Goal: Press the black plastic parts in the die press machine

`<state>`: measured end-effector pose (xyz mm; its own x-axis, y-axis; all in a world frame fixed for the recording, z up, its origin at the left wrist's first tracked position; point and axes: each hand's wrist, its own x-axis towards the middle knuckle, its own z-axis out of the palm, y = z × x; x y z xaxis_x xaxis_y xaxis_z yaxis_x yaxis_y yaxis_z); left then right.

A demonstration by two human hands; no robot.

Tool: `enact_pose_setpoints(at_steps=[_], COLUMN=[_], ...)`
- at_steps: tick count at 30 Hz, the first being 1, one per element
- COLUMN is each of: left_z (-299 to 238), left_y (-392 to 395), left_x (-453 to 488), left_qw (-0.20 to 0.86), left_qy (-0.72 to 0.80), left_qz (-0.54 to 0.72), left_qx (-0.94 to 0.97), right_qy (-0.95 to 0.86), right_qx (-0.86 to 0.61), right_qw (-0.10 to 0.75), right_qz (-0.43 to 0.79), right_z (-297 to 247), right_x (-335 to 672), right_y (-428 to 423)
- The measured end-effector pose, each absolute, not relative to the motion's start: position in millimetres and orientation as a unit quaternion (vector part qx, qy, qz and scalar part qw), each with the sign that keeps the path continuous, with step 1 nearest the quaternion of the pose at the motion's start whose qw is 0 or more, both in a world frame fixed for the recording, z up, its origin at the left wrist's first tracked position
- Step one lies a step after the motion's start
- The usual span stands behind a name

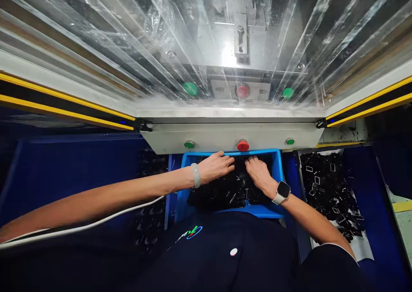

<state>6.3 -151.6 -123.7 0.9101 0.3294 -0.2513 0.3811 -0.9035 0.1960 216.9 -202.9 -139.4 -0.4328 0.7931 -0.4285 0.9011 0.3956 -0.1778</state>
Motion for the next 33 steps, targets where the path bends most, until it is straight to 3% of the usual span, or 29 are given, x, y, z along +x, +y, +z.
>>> enact_pose_setpoints(at_steps=[5,10,14,18,24,33], left_z=[-111.6,-86.4,-83.2,-89.2,-82.5,-65.8], left_y=[-157.4,-152.3,-151.3,-153.1,-154.0,-160.4], left_x=[-19.0,-43.0,-49.4,-42.1,-25.8,-14.3], left_qw=[0.177,0.473,0.618,0.628,0.611,0.529], left_qy=[0.242,0.330,0.379,0.395,0.374,0.363], left_qz=[-0.024,0.176,0.330,0.375,0.393,0.374], left_qx=[0.954,0.798,0.605,0.555,0.577,0.670], right_qy=[0.818,0.793,0.739,0.661,0.485,0.490], right_qx=[0.526,0.561,0.601,0.617,0.614,0.605], right_qw=[0.114,0.073,-0.066,-0.213,-0.355,-0.324], right_qz=[-0.204,-0.225,-0.298,-0.370,-0.511,-0.537], right_z=[-130.8,-122.0,-115.8,-96.5,-55.6,-52.4], right_x=[228.4,240.3,249.8,252.5,230.3,201.9], right_y=[-208.0,-214.3,-217.0,-214.3,-206.4,-186.6])
